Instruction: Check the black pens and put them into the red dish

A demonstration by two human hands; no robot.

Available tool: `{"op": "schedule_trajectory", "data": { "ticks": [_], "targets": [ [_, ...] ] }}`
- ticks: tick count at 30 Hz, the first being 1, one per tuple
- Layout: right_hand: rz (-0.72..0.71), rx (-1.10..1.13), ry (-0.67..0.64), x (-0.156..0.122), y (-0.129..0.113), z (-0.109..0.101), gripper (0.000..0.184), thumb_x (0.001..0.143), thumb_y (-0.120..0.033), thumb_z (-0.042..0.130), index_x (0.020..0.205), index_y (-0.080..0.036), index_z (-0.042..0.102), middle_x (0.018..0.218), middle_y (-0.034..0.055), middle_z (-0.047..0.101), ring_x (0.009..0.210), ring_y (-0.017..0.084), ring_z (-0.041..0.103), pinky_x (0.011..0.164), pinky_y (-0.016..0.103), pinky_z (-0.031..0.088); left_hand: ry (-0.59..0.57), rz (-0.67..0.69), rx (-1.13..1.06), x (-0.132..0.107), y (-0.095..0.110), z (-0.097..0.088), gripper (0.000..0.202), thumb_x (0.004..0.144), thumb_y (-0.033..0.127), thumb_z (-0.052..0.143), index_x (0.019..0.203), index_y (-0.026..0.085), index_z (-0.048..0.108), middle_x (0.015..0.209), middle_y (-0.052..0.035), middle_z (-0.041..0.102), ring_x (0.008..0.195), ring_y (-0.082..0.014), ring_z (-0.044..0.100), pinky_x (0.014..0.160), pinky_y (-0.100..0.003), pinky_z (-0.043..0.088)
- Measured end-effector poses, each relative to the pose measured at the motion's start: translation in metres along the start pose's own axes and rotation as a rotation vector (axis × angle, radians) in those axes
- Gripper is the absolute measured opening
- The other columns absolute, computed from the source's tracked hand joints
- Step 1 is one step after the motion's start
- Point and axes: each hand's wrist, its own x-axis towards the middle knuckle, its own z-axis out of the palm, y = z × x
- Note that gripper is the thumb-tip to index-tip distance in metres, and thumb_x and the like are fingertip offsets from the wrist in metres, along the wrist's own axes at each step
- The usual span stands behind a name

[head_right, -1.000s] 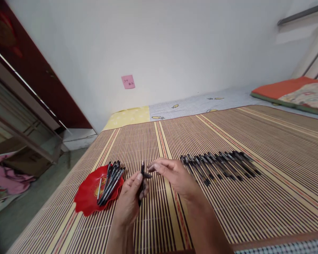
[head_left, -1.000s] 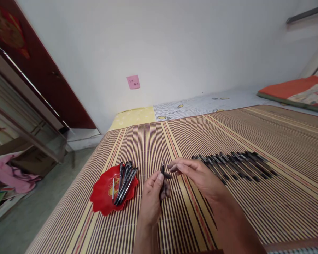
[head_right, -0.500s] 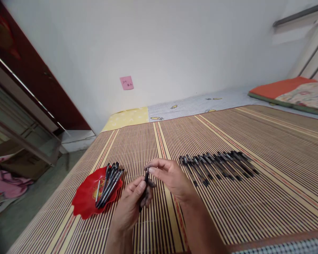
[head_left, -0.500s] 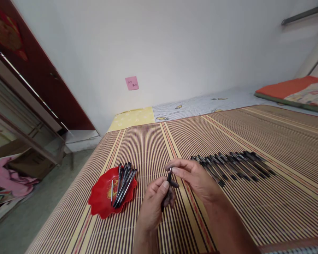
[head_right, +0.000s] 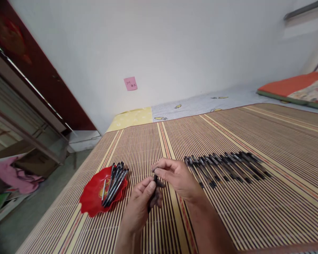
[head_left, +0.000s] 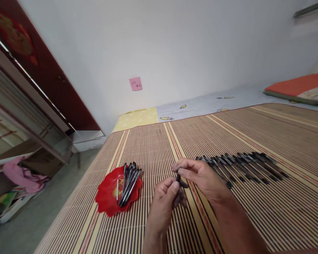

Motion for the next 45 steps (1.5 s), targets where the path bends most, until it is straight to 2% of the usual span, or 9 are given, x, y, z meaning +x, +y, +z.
{"op": "schedule_trajectory", "data": {
  "ticks": [7,14,20,23,27,31,34,42,45],
  "targets": [
    [0.086,0.02,0.147,0.002,0.004,0.006,0.024,0.074,-0.042,0.078,0.071,-0.021,0.067,0.072,-0.0001,0.061,0.066,0.014,0.056,0.061,0.027,0.048,0.253,0.197,0.438,0.002,-0.001,0.012,0.017,0.091,0.03,0.061,0.086,0.016,0.07,0.068,-0.0014,0.063,0.067,-0.015,0.059,0.065,-0.025,0.042],
    [0.088,0.094,0.048,-0.001,0.005,-0.001,0.025,0.081,-0.042,0.073,0.092,-0.02,0.075,0.086,0.0042,0.071,0.081,0.018,0.064,0.077,0.031,0.051,0.084,0.018,-0.036,0.001,-0.001,0.005,0.03,0.087,0.043,0.067,0.082,0.013,0.067,0.056,0.0017,0.055,0.045,-0.0069,0.04,0.045,-0.02,0.025],
    [0.07,0.078,-0.025,-0.002,-0.004,0.001,0.019,0.081,-0.035,0.073,0.094,-0.021,0.076,0.091,0.0035,0.072,0.087,0.016,0.065,0.084,0.031,0.049,0.005,-0.067,-0.11,-0.001,0.003,-0.003,0.03,0.082,0.042,0.073,0.08,0.012,0.068,0.057,0.002,0.054,0.044,-0.0052,0.038,0.044,-0.019,0.027],
    [0.055,0.083,-0.004,-0.001,-0.004,0.004,0.015,0.077,-0.035,0.076,0.082,-0.02,0.073,0.082,0.0008,0.067,0.077,0.014,0.062,0.075,0.028,0.049,0.014,-0.059,-0.055,0.0,0.002,-0.003,0.03,0.082,0.042,0.073,0.08,0.012,0.068,0.057,0.0016,0.055,0.045,-0.0063,0.04,0.046,-0.019,0.031],
    [0.082,0.104,0.125,0.002,0.003,0.01,0.022,0.072,-0.037,0.079,0.07,-0.02,0.065,0.067,-0.0033,0.058,0.064,0.013,0.055,0.063,0.027,0.046,0.145,0.09,0.203,0.003,0.0,0.0,0.021,0.086,0.036,0.069,0.085,0.016,0.07,0.064,-0.0015,0.063,0.06,-0.0139,0.056,0.059,-0.024,0.042],
    [0.067,0.063,0.209,0.007,0.01,0.016,0.024,0.071,-0.038,0.079,0.07,-0.018,0.065,0.067,-0.0028,0.058,0.065,0.013,0.054,0.064,0.027,0.046,0.416,0.308,0.635,0.002,-0.002,0.005,0.01,0.085,0.029,0.068,0.088,0.022,0.075,0.08,-0.0057,0.071,0.076,-0.0227,0.062,0.074,-0.032,0.045],
    [0.056,0.036,0.245,0.009,0.013,0.023,0.022,0.072,-0.037,0.076,0.07,-0.018,0.065,0.067,-0.0022,0.059,0.067,0.014,0.055,0.065,0.028,0.046,0.577,0.444,0.777,0.0,-0.006,0.005,0.011,0.08,0.023,0.072,0.089,0.026,0.077,0.086,-0.0066,0.074,0.082,-0.0262,0.062,0.082,-0.035,0.042],
    [-0.004,-0.083,0.328,0.011,0.016,0.045,0.018,0.077,-0.032,0.069,0.068,-0.019,0.063,0.065,-0.001,0.06,0.067,0.015,0.058,0.063,0.027,0.046,0.755,0.597,0.835,0.001,-0.015,-0.004,0.016,0.076,0.022,0.074,0.091,0.028,0.078,0.081,-0.0056,0.071,0.078,-0.0265,0.057,0.077,-0.032,0.038],
    [0.021,-0.079,0.346,0.011,0.016,0.044,0.018,0.079,-0.033,0.069,0.07,-0.019,0.062,0.064,-0.0013,0.06,0.063,0.015,0.057,0.06,0.026,0.045,0.68,0.494,0.845,0.003,-0.011,-0.005,0.01,0.078,0.026,0.073,0.088,0.026,0.075,0.078,-0.0038,0.07,0.071,-0.0231,0.058,0.072,-0.03,0.041]
  ]
}}
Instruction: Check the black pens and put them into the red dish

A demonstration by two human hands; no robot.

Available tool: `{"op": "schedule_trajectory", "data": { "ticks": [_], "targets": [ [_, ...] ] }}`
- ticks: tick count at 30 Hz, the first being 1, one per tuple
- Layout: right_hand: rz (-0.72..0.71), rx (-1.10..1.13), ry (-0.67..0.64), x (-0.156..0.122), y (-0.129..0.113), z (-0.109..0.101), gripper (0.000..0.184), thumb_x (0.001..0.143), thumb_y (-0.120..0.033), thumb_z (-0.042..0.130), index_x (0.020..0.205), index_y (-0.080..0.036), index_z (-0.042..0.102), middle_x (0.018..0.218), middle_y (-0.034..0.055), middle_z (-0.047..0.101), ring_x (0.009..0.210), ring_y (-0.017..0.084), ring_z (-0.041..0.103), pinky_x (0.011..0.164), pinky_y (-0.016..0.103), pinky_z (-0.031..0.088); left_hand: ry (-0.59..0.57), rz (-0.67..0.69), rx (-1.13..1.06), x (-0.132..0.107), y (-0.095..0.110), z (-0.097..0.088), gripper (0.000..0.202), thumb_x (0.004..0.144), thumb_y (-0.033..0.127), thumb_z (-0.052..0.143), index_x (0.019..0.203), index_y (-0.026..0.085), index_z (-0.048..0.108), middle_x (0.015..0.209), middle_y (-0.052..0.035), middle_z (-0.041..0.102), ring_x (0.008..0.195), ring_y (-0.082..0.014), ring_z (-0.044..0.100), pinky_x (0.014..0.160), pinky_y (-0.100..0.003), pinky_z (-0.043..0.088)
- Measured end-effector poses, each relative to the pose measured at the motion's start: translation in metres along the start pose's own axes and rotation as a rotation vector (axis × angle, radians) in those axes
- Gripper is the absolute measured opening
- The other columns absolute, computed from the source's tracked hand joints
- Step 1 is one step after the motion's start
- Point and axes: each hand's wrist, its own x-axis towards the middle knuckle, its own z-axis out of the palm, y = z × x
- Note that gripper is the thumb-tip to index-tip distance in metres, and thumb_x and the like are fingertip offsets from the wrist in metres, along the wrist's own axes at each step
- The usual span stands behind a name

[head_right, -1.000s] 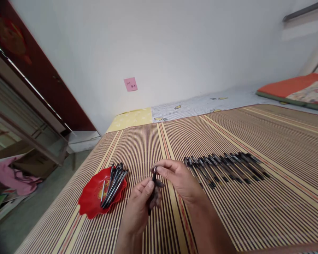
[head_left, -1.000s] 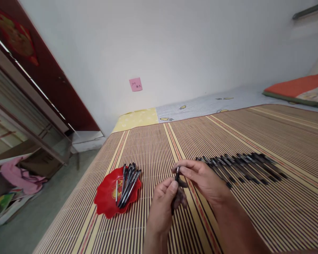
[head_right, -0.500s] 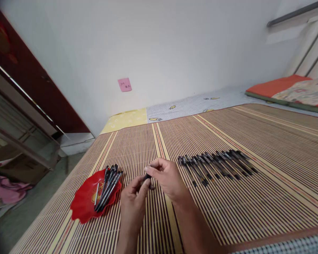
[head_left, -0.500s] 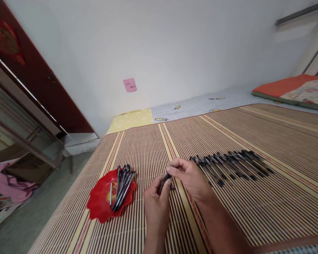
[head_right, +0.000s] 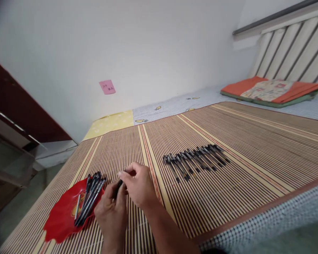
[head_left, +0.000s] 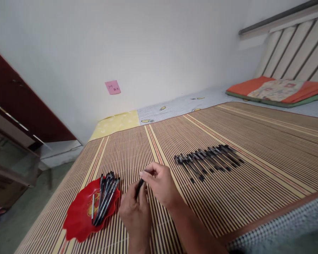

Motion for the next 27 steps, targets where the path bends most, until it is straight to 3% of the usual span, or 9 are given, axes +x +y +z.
{"op": "schedule_trajectory", "data": {
  "ticks": [4,6,9,11,15,18,23,27],
  "targets": [
    [0.058,0.024,0.015,0.01,0.01,-0.01,0.021,0.075,-0.037,0.072,0.07,-0.019,0.062,0.06,-0.0031,0.058,0.058,0.013,0.055,0.054,0.025,0.043,-0.389,-0.211,-0.176,0.008,0.0,-0.001,0.023,0.087,0.043,0.065,0.093,0.021,0.068,0.063,0.0007,0.061,0.051,-0.016,0.054,0.052,-0.026,0.042],
    [0.043,0.013,0.006,0.017,0.018,-0.019,0.024,0.075,-0.039,0.073,0.07,-0.018,0.063,0.063,-0.0022,0.061,0.062,0.014,0.057,0.059,0.026,0.045,-0.506,-0.313,-0.275,0.009,-0.004,0.0,0.033,0.087,0.051,0.062,0.093,0.019,0.068,0.057,0.0034,0.054,0.045,-0.0125,0.046,0.046,-0.022,0.036],
    [0.004,-0.06,-0.053,0.026,0.027,-0.036,0.029,0.086,-0.044,0.061,0.082,-0.016,0.069,0.077,0.003,0.069,0.077,0.018,0.065,0.072,0.029,0.049,-0.497,-0.454,-0.404,0.007,-0.01,0.001,0.037,0.083,0.052,0.069,0.094,0.017,0.068,0.058,0.005,0.048,0.05,-0.0092,0.041,0.047,-0.019,0.032],
    [-0.016,-0.241,-0.023,0.031,0.031,-0.051,0.033,0.094,-0.039,0.05,0.098,-0.014,0.071,0.094,0.0085,0.073,0.092,0.021,0.067,0.083,0.032,0.049,-0.48,-0.516,-0.475,0.006,-0.012,0.001,0.037,0.083,0.05,0.069,0.097,0.016,0.068,0.058,0.006,0.045,0.051,-0.0081,0.039,0.047,-0.017,0.03],
    [0.013,-0.974,0.133,0.035,0.037,-0.076,0.031,0.094,-0.021,0.048,0.115,-0.01,0.069,0.122,0.0184,0.066,0.115,0.03,0.056,0.095,0.04,0.041,-0.463,-0.585,-0.574,0.006,-0.013,0.001,0.036,0.085,0.047,0.069,0.103,0.017,0.066,0.057,0.0072,0.043,0.049,-0.0073,0.033,0.045,-0.017,0.025],
    [0.093,-1.328,0.07,0.033,0.044,-0.081,0.028,0.092,-0.022,0.054,0.11,-0.009,0.071,0.127,0.0214,0.062,0.118,0.037,0.051,0.091,0.044,0.041,-0.47,-0.619,-0.623,0.006,-0.016,0.001,0.039,0.084,0.047,0.07,0.109,0.018,0.065,0.06,0.0068,0.045,0.05,-0.0069,0.035,0.046,-0.017,0.026],
    [0.091,-1.376,-0.063,0.028,0.05,-0.07,0.022,0.092,-0.024,0.056,0.099,-0.012,0.073,0.106,0.0185,0.071,0.109,0.032,0.057,0.086,0.037,0.041,-0.517,-0.587,-0.632,0.008,-0.023,-0.001,0.034,0.088,0.045,0.067,0.108,0.017,0.065,0.059,0.007,0.044,0.051,-0.0062,0.036,0.047,-0.017,0.027],
    [0.082,-1.399,-0.022,0.029,0.05,-0.068,0.026,0.094,-0.025,0.053,0.109,-0.012,0.07,0.125,0.0192,0.064,0.117,0.031,0.053,0.09,0.037,0.04,-0.488,-0.628,-0.666,0.008,-0.023,-0.002,0.036,0.085,0.044,0.072,0.108,0.018,0.066,0.061,0.007,0.045,0.052,-0.0059,0.037,0.048,-0.017,0.028]
  ]
}}
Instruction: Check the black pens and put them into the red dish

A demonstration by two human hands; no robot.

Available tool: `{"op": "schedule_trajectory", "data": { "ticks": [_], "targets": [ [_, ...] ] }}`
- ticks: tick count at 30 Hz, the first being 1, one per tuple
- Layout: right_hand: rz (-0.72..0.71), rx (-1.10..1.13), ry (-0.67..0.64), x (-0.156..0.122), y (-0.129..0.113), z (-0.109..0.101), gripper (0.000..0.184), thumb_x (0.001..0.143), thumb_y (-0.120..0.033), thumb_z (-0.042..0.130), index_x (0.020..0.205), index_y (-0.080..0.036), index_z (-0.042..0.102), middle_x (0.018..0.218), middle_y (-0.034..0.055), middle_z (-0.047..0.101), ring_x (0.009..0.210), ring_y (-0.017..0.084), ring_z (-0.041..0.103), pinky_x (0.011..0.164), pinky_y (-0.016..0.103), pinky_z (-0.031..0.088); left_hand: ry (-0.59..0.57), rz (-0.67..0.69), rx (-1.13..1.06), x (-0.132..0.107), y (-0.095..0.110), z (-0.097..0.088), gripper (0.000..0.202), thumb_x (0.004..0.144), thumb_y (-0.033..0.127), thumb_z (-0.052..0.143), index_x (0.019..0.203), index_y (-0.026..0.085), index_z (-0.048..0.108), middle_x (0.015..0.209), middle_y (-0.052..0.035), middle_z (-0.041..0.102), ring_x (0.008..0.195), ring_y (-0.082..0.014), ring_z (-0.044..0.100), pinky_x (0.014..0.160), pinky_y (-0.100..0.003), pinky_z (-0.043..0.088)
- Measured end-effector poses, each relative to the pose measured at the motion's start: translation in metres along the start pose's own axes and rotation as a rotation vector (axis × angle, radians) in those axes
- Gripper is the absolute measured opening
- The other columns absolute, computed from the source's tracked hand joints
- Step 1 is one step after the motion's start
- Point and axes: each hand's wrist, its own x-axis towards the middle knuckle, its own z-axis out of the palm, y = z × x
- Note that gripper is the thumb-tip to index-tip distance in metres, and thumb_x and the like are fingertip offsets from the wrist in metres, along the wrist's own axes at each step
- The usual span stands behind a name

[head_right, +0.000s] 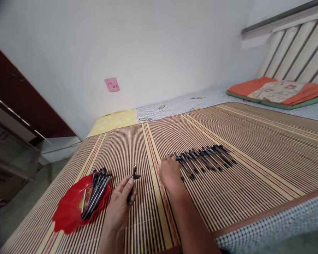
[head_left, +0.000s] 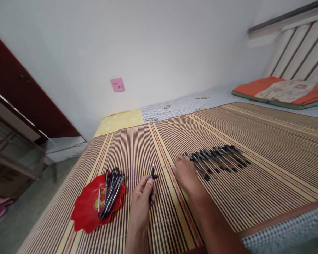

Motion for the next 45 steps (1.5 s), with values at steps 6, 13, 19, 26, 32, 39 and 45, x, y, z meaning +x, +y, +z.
{"op": "schedule_trajectory", "data": {
  "ticks": [6,13,19,26,32,39,45],
  "targets": [
    [-0.011,0.01,-0.045,0.004,0.001,0.002,0.018,0.089,-0.022,0.061,0.097,-0.011,0.073,0.111,0.0188,0.07,0.11,0.031,0.059,0.085,0.035,0.043,-0.001,-0.002,-0.019,0.0,0.0,0.0,0.037,0.084,0.046,0.072,0.106,0.017,0.067,0.061,0.0068,0.045,0.052,-0.0059,0.037,0.047,-0.016,0.027],
    [0.023,0.148,-0.062,0.0,-0.01,0.01,0.013,0.083,-0.013,0.064,0.095,-0.013,0.069,0.098,0.0165,0.073,0.093,0.026,0.069,0.077,0.031,0.045,-0.048,0.046,0.005,0.001,0.0,-0.001,0.032,0.088,0.047,0.067,0.094,0.015,0.068,0.056,0.0075,0.041,0.049,-0.0056,0.033,0.045,-0.017,0.023],
    [-0.013,0.445,-0.041,0.002,-0.017,0.007,0.03,0.081,-0.008,0.059,0.11,-0.014,0.065,0.105,0.0124,0.074,0.096,0.02,0.07,0.081,0.027,0.048,-0.076,0.056,0.066,-0.001,0.003,0.001,0.033,0.091,0.047,0.062,0.091,0.014,0.068,0.056,0.0069,0.043,0.049,-0.0059,0.033,0.046,-0.018,0.023],
    [-0.004,1.609,0.005,-0.004,-0.018,-0.022,0.016,0.074,-0.028,0.072,0.085,-0.019,0.065,0.082,0.0014,0.069,0.076,0.016,0.064,0.071,0.028,0.048,-0.063,0.041,0.097,-0.001,0.004,0.002,0.035,0.088,0.049,0.065,0.085,0.014,0.067,0.055,0.0072,0.041,0.049,-0.0065,0.032,0.046,-0.019,0.022],
    [-0.04,1.782,-0.059,-0.013,-0.021,-0.039,0.016,0.071,-0.026,0.076,0.083,-0.02,0.068,0.084,0.0009,0.067,0.076,0.014,0.059,0.069,0.026,0.044,-0.094,0.021,0.113,-0.002,0.007,0.005,0.035,0.086,0.05,0.066,0.084,0.015,0.066,0.057,0.0073,0.038,0.05,-0.0069,0.03,0.046,-0.02,0.021],
    [-0.163,1.671,-0.207,-0.014,-0.019,-0.042,0.013,0.075,-0.025,0.072,0.086,-0.019,0.067,0.084,0.0004,0.065,0.081,0.015,0.058,0.075,0.028,0.043,-0.154,0.029,0.165,-0.004,0.007,0.004,0.03,0.092,0.045,0.061,0.084,0.016,0.065,0.057,0.0068,0.039,0.051,-0.0071,0.031,0.048,-0.019,0.023],
    [-0.24,1.534,-0.386,-0.018,-0.022,-0.04,0.011,0.074,-0.022,0.07,0.082,-0.019,0.063,0.08,-0.0013,0.062,0.08,0.015,0.057,0.078,0.029,0.043,-0.163,0.034,0.074,-0.004,0.007,0.006,0.029,0.089,0.044,0.066,0.083,0.016,0.062,0.058,0.0069,0.039,0.051,-0.0061,0.032,0.047,-0.018,0.023]
  ]
}}
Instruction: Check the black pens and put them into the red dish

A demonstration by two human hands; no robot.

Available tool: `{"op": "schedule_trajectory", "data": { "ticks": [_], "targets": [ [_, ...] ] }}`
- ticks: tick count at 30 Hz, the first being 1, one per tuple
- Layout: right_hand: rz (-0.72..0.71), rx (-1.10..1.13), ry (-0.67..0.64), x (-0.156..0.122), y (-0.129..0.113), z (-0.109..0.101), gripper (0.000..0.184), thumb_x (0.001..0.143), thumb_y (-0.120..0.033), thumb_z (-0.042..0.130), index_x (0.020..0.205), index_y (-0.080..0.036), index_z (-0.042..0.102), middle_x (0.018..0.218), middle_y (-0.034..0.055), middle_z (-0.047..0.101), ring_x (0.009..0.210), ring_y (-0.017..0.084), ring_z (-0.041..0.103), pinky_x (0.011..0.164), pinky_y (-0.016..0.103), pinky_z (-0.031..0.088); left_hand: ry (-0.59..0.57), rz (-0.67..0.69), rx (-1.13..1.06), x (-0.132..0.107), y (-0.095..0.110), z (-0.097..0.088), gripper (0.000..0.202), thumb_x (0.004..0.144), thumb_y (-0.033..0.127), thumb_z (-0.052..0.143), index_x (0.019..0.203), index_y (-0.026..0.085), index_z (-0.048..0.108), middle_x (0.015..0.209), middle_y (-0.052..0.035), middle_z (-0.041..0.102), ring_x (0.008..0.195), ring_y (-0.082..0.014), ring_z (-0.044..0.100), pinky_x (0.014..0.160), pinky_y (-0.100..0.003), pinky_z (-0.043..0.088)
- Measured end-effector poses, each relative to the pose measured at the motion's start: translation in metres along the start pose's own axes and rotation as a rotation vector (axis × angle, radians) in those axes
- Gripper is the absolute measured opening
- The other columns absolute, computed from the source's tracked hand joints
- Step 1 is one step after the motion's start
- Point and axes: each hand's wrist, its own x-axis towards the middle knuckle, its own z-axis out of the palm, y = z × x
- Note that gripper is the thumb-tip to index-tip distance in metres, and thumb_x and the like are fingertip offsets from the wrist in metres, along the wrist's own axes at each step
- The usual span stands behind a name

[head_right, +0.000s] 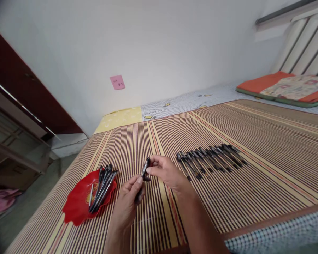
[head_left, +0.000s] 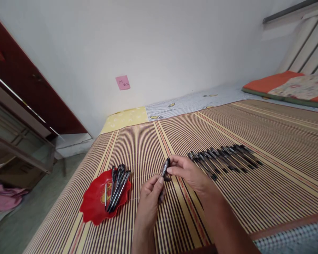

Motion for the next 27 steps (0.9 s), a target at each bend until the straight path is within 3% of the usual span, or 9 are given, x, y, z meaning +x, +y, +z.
{"op": "schedule_trajectory", "data": {
  "ticks": [8,11,15,17,20,24,27],
  "targets": [
    [-0.046,-0.044,-0.087,0.004,0.007,0.007,0.01,0.077,-0.022,0.068,0.083,-0.019,0.061,0.081,-0.0016,0.061,0.083,0.015,0.058,0.081,0.03,0.044,0.066,-0.004,-0.187,-0.001,0.001,0.0,0.033,0.076,0.042,0.078,0.085,0.018,0.058,0.052,0.0105,0.039,0.043,-0.0044,0.029,0.043,-0.017,0.021],
    [-0.047,-0.082,-0.059,0.005,0.011,0.01,0.01,0.077,-0.025,0.068,0.081,-0.02,0.061,0.079,-0.002,0.061,0.08,0.015,0.058,0.078,0.029,0.044,0.101,-0.02,-0.198,-0.001,0.001,0.003,0.034,0.074,0.042,0.079,0.081,0.018,0.057,0.052,0.01,0.041,0.043,-0.0047,0.031,0.042,-0.016,0.022],
    [0.011,-0.114,0.028,0.008,0.018,0.015,0.016,0.078,-0.032,0.069,0.086,-0.019,0.065,0.077,-0.0012,0.064,0.076,0.015,0.06,0.073,0.029,0.047,0.187,0.058,-0.116,0.002,0.002,-0.004,0.025,0.079,0.039,0.074,0.082,0.017,0.063,0.063,0.0044,0.055,0.054,-0.0079,0.048,0.053,-0.018,0.037],
    [0.048,-0.123,0.093,0.009,0.022,0.015,0.024,0.078,-0.037,0.07,0.094,-0.019,0.067,0.078,0.0001,0.066,0.076,0.016,0.063,0.074,0.031,0.049,0.309,0.146,0.057,0.001,0.005,-0.019,0.022,0.081,0.038,0.071,0.086,0.017,0.069,0.077,-0.0015,0.066,0.072,-0.0137,0.06,0.069,-0.024,0.046],
    [0.074,-0.216,0.16,0.01,0.027,0.011,0.028,0.08,-0.041,0.07,0.099,-0.02,0.069,0.087,0.0041,0.07,0.083,0.019,0.066,0.079,0.034,0.051,0.577,0.269,0.45,-0.007,0.014,-0.055,0.022,0.081,0.038,0.069,0.09,0.018,0.075,0.09,-0.0067,0.071,0.09,-0.0228,0.064,0.084,-0.033,0.047],
    [0.106,-0.336,0.132,0.01,0.033,0.006,0.028,0.083,-0.042,0.068,0.101,-0.021,0.07,0.095,0.0072,0.07,0.091,0.022,0.067,0.084,0.038,0.051,0.892,0.294,0.845,-0.017,0.016,-0.105,0.026,0.084,0.037,0.062,0.092,0.016,0.076,0.093,-0.0109,0.07,0.091,-0.0294,0.065,0.087,-0.042,0.047],
    [0.111,-0.374,0.099,0.01,0.037,0.008,0.027,0.085,-0.042,0.065,0.099,-0.02,0.069,0.093,0.0072,0.069,0.089,0.021,0.066,0.081,0.037,0.051,0.987,0.232,1.051,-0.016,0.012,-0.127,0.029,0.087,0.032,0.055,0.098,0.013,0.075,0.095,-0.0147,0.069,0.092,-0.0327,0.064,0.087,-0.045,0.047]
  ]
}}
